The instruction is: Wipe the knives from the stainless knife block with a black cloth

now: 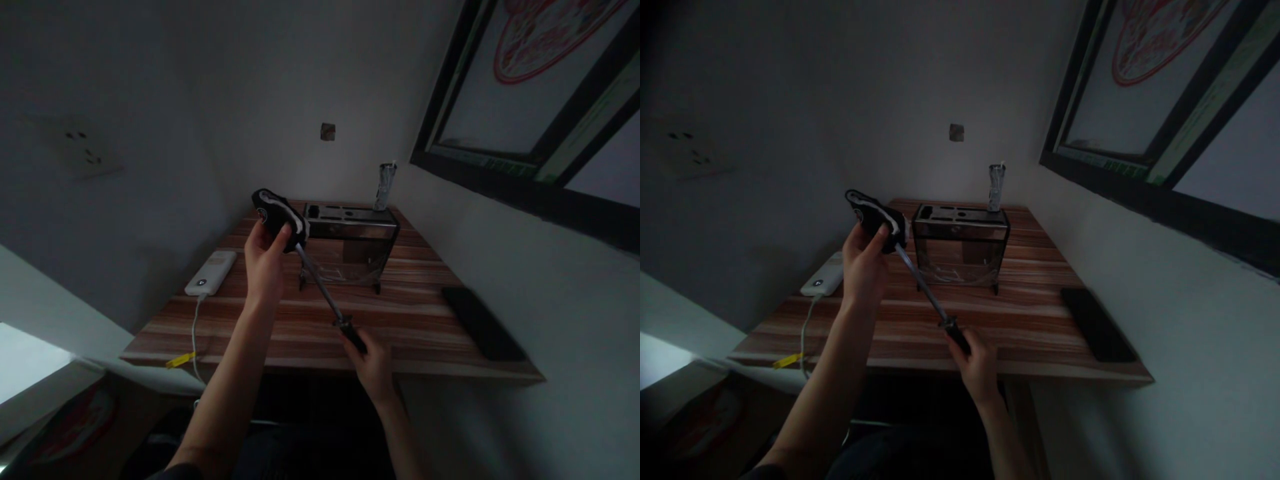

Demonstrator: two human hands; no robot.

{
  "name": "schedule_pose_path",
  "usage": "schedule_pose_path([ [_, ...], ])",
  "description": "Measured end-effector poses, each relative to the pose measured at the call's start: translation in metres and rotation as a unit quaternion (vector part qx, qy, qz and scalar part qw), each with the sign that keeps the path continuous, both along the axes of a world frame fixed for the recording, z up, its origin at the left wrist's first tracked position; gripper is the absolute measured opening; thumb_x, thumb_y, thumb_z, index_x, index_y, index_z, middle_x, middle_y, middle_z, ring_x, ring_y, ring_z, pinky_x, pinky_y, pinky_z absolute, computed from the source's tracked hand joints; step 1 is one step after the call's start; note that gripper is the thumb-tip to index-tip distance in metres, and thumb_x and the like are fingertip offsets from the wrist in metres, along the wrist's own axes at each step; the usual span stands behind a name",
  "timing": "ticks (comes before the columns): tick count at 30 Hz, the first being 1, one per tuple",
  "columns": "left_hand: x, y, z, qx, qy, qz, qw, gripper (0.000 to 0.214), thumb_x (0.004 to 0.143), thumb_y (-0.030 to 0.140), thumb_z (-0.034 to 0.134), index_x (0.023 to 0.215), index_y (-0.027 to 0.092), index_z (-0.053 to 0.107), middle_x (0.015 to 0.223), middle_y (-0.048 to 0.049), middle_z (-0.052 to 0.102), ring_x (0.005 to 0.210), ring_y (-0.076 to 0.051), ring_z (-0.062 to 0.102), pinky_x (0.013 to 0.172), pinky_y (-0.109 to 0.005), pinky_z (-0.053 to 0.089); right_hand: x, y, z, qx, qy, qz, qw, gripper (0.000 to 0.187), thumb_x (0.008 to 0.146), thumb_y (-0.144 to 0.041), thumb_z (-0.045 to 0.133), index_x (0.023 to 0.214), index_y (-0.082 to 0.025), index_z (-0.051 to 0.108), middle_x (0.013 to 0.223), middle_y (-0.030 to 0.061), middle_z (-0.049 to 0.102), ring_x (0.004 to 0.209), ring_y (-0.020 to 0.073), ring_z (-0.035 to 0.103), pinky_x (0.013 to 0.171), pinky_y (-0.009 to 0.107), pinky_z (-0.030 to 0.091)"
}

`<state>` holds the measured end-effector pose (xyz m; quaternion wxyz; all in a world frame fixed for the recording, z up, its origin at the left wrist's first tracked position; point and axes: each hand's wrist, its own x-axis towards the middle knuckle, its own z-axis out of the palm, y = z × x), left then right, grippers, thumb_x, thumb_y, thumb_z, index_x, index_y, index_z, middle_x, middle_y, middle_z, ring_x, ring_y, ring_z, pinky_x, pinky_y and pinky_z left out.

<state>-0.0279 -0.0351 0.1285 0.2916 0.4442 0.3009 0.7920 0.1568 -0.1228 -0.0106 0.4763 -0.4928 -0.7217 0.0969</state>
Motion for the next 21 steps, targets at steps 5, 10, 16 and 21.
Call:
schedule_pose_path([
  [5,-0.004,0.005,0.0,0.015,-0.009,0.011,1.0,0.026,0.068,0.031,0.069,0.09,0.019,0.063,0.091,-0.0029,0.066,0.088,-0.016,0.062,0.079,-0.026,0.046,0.0,0.0,0.0,0.002,0.004,0.007,1.0,0.019,0.084,-0.033,0.054,0.074,-0.019,0.061,0.066,0.0022,0.063,0.062,0.0141,0.061,0.058,0.021,0.044],
  [10,-0.006,0.007,-0.001,0.018,0.004,0.024,1.0,0.027,0.068,0.032,0.069,0.091,0.019,0.063,0.092,-0.0034,0.066,0.089,-0.017,0.061,0.08,-0.027,0.046,0.0,0.001,0.001,-0.012,0.012,0.018,1.0,0.019,0.085,-0.034,0.052,0.08,-0.019,0.062,0.069,0.0036,0.064,0.065,0.0146,0.061,0.061,0.022,0.045],
  [16,-0.007,0.01,-0.003,0.029,-0.009,0.043,0.999,0.027,0.068,0.033,0.069,0.091,0.019,0.064,0.092,-0.0034,0.066,0.089,-0.017,0.062,0.08,-0.027,0.046,0.001,0.0,-0.001,-0.029,0.001,0.016,0.999,0.019,0.085,-0.034,0.052,0.079,-0.018,0.061,0.069,0.0034,0.065,0.065,0.0151,0.062,0.061,0.022,0.045],
  [21,-0.014,0.013,-0.003,0.036,-0.016,0.067,0.997,0.027,0.07,0.033,0.067,0.093,0.021,0.063,0.095,-0.0032,0.066,0.091,-0.016,0.061,0.083,-0.028,0.046,0.001,0.0,-0.004,-0.036,-0.011,0.018,0.999,0.02,0.085,-0.035,0.052,0.083,-0.019,0.063,0.074,0.0048,0.066,0.07,0.0164,0.063,0.062,0.023,0.046],
])
